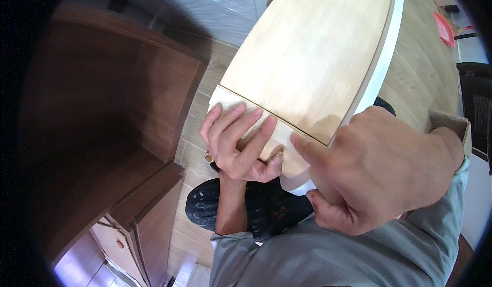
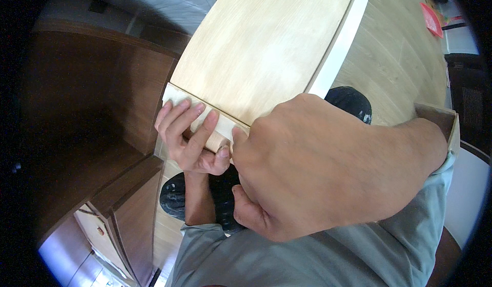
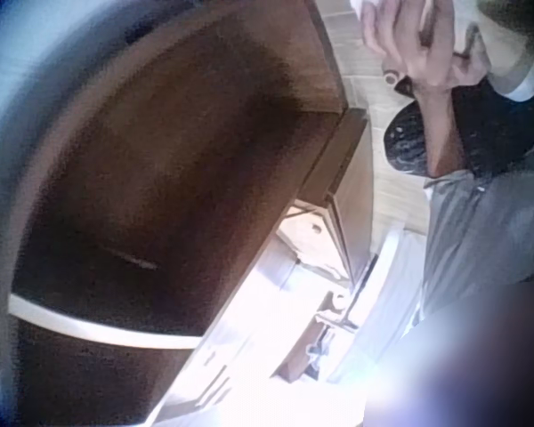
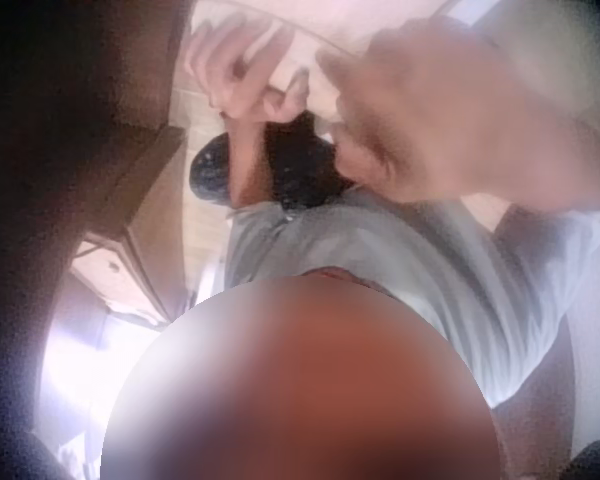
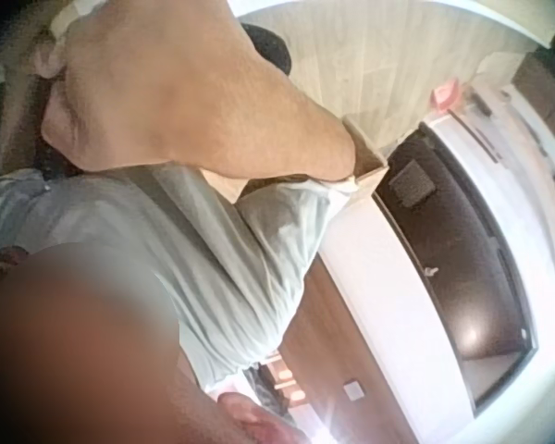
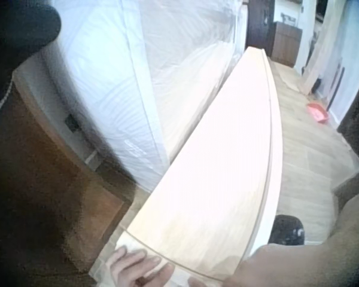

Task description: The person sits on the floor and applies white edge banding to the edges of a light-colored wooden furniture piece. They tear off pieces of adhesive tape and press the banding along the edges, smoothing it with their fingers to ensure adhesion.

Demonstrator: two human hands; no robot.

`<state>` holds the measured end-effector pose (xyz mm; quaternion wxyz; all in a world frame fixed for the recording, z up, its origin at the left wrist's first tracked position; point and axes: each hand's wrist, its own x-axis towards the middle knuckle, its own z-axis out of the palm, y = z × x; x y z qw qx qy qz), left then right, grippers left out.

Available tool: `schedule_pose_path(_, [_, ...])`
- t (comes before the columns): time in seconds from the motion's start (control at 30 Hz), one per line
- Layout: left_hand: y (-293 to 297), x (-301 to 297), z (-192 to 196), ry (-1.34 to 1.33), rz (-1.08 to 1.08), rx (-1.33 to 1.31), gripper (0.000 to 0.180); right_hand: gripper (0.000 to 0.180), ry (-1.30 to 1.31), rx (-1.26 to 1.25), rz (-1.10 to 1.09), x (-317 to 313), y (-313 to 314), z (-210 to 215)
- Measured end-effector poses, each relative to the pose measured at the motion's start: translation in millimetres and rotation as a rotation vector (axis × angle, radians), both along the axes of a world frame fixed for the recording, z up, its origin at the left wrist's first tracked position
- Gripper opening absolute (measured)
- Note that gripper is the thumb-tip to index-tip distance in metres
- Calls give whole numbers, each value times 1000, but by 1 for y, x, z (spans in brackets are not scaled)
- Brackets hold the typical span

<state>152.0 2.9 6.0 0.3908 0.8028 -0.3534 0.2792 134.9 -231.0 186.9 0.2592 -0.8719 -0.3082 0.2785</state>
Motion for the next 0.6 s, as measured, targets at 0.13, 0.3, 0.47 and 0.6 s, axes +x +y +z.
schedule_pose_path(0.13, [0, 1, 1, 2, -9, 6, 45, 65, 22, -53, -4, 1, 1, 3])
schedule_pose_path(0.3, [2, 1, 3, 9, -7, 34, 40, 65, 91, -123, -41, 3, 5, 7])
schedule_pose_path(0.47, [3, 2, 3, 19, -23, 34, 38, 65, 61, -123, -28, 5, 8, 7])
schedule_pose_path(0.6, [4, 2, 3, 24, -34, 41, 39, 63, 53, -126, -35, 3, 9, 6])
